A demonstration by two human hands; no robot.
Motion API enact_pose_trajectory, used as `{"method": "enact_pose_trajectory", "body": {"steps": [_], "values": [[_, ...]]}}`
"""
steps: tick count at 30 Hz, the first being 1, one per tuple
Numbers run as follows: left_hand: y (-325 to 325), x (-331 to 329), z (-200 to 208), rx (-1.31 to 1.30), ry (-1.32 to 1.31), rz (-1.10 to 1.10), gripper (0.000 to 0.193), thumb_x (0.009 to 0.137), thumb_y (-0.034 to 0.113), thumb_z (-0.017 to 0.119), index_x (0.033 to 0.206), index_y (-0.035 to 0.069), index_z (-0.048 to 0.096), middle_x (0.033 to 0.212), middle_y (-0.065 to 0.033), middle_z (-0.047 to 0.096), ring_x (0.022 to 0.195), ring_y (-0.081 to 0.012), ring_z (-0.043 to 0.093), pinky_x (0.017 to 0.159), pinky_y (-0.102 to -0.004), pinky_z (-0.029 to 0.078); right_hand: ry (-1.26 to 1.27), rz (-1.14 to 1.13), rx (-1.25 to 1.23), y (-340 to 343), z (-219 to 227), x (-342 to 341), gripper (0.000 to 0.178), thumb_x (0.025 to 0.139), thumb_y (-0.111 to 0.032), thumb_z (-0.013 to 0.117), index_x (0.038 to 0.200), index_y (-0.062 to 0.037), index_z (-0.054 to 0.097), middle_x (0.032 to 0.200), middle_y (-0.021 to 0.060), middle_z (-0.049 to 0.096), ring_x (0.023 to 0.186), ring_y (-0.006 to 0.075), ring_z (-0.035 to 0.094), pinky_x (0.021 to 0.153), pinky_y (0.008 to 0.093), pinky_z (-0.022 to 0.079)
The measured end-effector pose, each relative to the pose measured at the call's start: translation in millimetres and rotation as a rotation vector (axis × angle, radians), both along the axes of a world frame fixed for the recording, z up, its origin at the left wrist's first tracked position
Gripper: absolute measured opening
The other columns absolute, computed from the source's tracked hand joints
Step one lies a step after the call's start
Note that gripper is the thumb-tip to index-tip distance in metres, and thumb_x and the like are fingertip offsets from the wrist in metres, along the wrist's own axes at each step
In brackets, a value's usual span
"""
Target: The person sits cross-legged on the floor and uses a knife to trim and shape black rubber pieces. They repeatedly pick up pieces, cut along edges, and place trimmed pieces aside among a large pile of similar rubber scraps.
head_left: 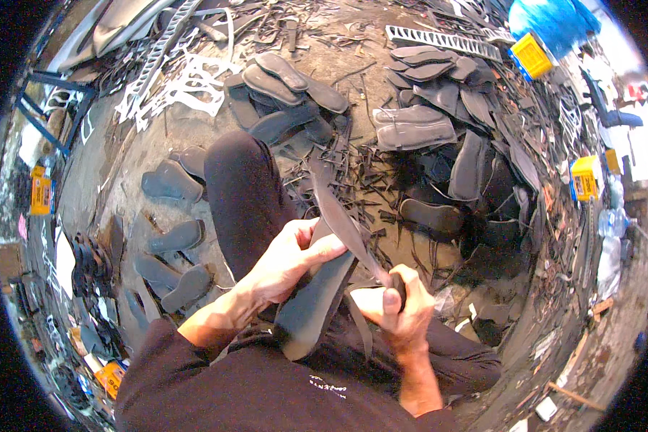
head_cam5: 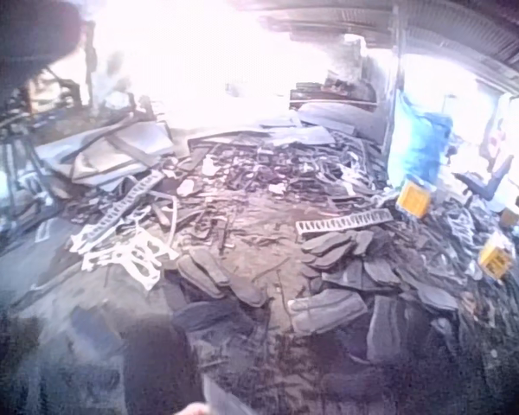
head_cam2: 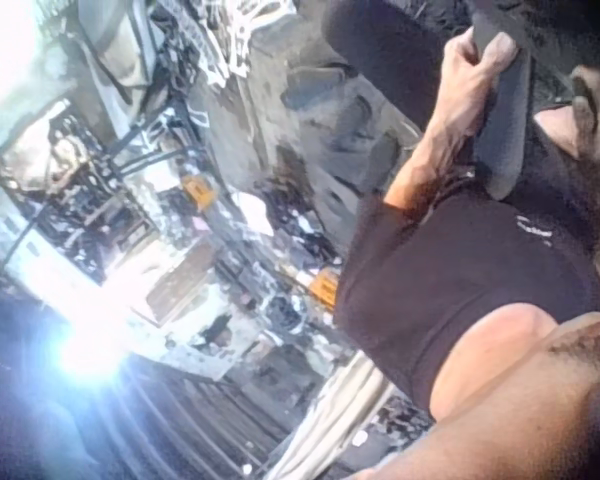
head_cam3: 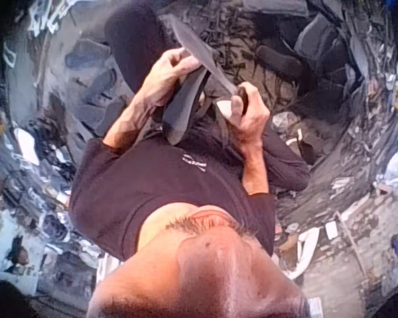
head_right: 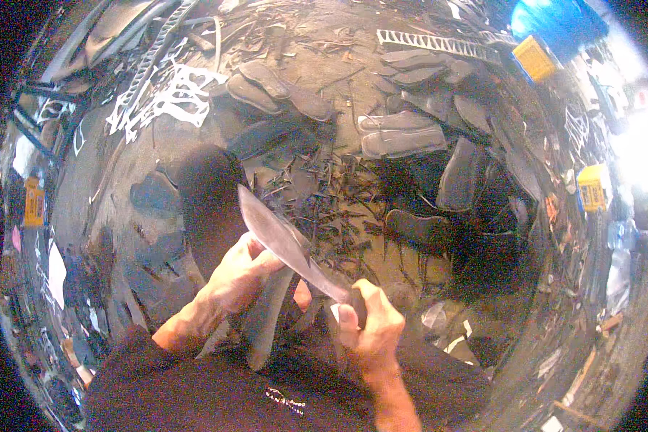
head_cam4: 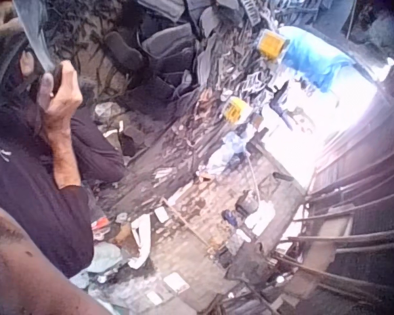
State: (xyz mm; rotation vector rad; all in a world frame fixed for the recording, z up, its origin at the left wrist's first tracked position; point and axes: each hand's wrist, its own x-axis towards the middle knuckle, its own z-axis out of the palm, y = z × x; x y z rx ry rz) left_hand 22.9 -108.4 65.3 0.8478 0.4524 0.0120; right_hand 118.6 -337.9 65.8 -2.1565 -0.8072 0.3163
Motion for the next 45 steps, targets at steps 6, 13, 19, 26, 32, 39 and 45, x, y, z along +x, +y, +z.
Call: {"method": "enact_pose_trajectory", "body": {"steps": [6,13,19,26,32,39,45], "values": [[-5.7,1.2,19.9,0.046,0.008,-0.157,0.03,0.098,0.031,0.083,0.115,0.007,0.076,0.096,0.0023,0.076,0.086,-0.005,0.067,0.08,-0.0263,0.055,0.345,0.328,-0.162,33.2,91.7,61.7,0.051,0.112,-0.049,0.053,0.103,-0.001,0.067,0.078,0.0155,0.065,0.066,0.0278,0.062,0.067,0.0383,0.05],[14.0,11.6,-1.3,0.24,-0.032,0.746,0.022,0.097,0.021,0.082,0.113,0.008,0.073,0.104,-0.0014,0.076,0.094,-0.0097,0.068,0.083,-0.0282,0.053,0.793,0.074,0.184,32.8,64.7,89.7,0.055,0.115,-0.056,0.042,0.105,-0.0066,0.064,0.066,-0.003,0.048,0.056,0.0053,0.043,0.052,0.0245,0.039],[4.9,41.8,0.0,0.064,0.04,0.55,0.03,0.098,0.029,0.082,0.117,0.009,0.07,0.111,-0.0021,0.075,0.096,-0.0121,0.068,0.077,-0.0311,0.053,0.525,-0.108,0.282,36.2,2.6,32.5,0.039,0.115,-0.043,0.044,0.114,-0.0076,0.061,0.075,0.0009,0.056,0.064,0.013,0.055,0.057,0.0319,0.044],[-31.0,60.4,24.4,-0.221,0.111,0.715,0.033,0.094,0.035,0.087,0.111,0.015,0.068,0.095,0.0054,0.073,0.076,-0.0053,0.067,0.059,-0.0235,0.046,-0.029,-0.244,0.149,30.9,-50.2,-56.3,0.04,0.108,-0.033,0.044,0.118,0.0012,0.06,0.086,0.0161,0.063,0.073,0.0341,0.057,0.073,0.0462,0.047],[-36.4,50.9,37.1,-0.373,0.055,0.713,0.02,0.1,0.03,0.08,0.108,0.015,0.07,0.095,0.0054,0.075,0.074,-0.0048,0.068,0.059,-0.0233,0.047,-0.061,-0.215,0.169,29.2,-58.7,-52.0,0.039,0.107,-0.034,0.045,0.118,-0.0007,0.062,0.09,0.0171,0.065,0.076,0.0376,0.058,0.075,0.0476,0.047],[-29.3,36.5,17.3,-0.376,-0.009,0.607,0.019,0.102,0.026,0.078,0.111,0.012,0.069,0.101,0.0016,0.076,0.081,-0.0086,0.071,0.065,-0.0291,0.056,-0.055,-0.19,0.122,13.4,-68.9,-53.1,0.05,0.104,-0.045,0.058,0.124,0.0013,0.062,0.097,0.0219,0.068,0.081,0.0385,0.066,0.075,0.0483,0.052],[-34.8,13.0,-8.1,-0.34,-0.101,0.536,0.023,0.103,0.021,0.076,0.116,0.005,0.069,0.106,-0.0029,0.076,0.09,-0.0144,0.076,0.069,-0.0324,0.062,0.025,-0.155,0.041,17.1,-48.5,-40.2,0.051,0.104,-0.049,0.059,0.121,-0.0019,0.065,0.095,0.022,0.069,0.082,0.0418,0.058,0.078,0.0511,0.045]]}}
